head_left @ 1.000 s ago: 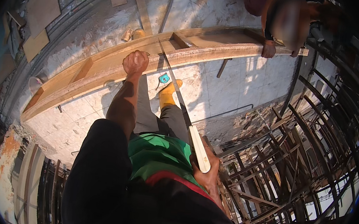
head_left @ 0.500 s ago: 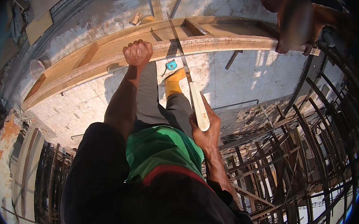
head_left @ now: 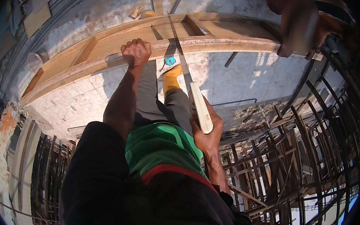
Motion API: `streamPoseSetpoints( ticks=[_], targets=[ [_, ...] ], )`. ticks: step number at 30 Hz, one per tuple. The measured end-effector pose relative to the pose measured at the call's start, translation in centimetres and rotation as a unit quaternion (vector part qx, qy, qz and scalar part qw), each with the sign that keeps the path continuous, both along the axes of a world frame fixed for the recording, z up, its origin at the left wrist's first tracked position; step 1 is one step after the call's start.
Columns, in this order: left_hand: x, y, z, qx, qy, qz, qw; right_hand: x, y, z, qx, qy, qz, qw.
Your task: The person saws a curved line into a wooden board using a hand saw while another person holds the board steady.
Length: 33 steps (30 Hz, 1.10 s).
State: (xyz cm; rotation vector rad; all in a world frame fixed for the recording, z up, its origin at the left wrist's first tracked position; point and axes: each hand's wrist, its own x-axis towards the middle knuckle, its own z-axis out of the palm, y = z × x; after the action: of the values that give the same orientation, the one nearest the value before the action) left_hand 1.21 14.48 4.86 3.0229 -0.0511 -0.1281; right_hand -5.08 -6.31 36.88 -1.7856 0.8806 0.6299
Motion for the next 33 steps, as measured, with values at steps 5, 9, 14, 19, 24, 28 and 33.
streamPoseSetpoints(
  ticks=[5, 9, 14, 19, 24, 28, 33],
  targets=[
    [-0.4, 0.5, 0.4, 0.006, 0.028, -0.023, 0.999, 2.2, 0.4, 0.4, 0.023, 0.024, -0.010, 0.999],
    [0.3, -0.2, 0.9, -0.007, 0.080, -0.011, 0.997, 2.0, 2.3, -0.4, 0.058, 0.056, 0.035, 0.996],
    [1.2, 0.2, 1.2, -0.008, 0.082, -0.022, 0.996, 1.6, -0.6, 0.1, 0.009, 0.074, -0.011, 0.997],
    [-0.1, 0.1, 0.1, 0.004, 0.042, 0.010, 0.999, -3.5, -5.9, -2.5, 0.048, 0.036, -0.012, 0.998],
    [0.2, -0.9, 0.3, 0.024, 0.024, 0.004, 0.999, -13.9, -3.4, -7.9, 0.037, -0.043, 0.014, 0.998],
    [-0.2, -1.0, 0.1, 0.026, 0.026, 0.027, 0.999, -17.3, -0.6, -9.4, 0.072, -0.048, -0.017, 0.996],
    [-0.2, -0.2, -0.2, 0.049, 0.061, 0.020, 0.997, -8.4, 0.9, -2.8, 0.022, -0.019, -0.002, 1.000]
  ],
)
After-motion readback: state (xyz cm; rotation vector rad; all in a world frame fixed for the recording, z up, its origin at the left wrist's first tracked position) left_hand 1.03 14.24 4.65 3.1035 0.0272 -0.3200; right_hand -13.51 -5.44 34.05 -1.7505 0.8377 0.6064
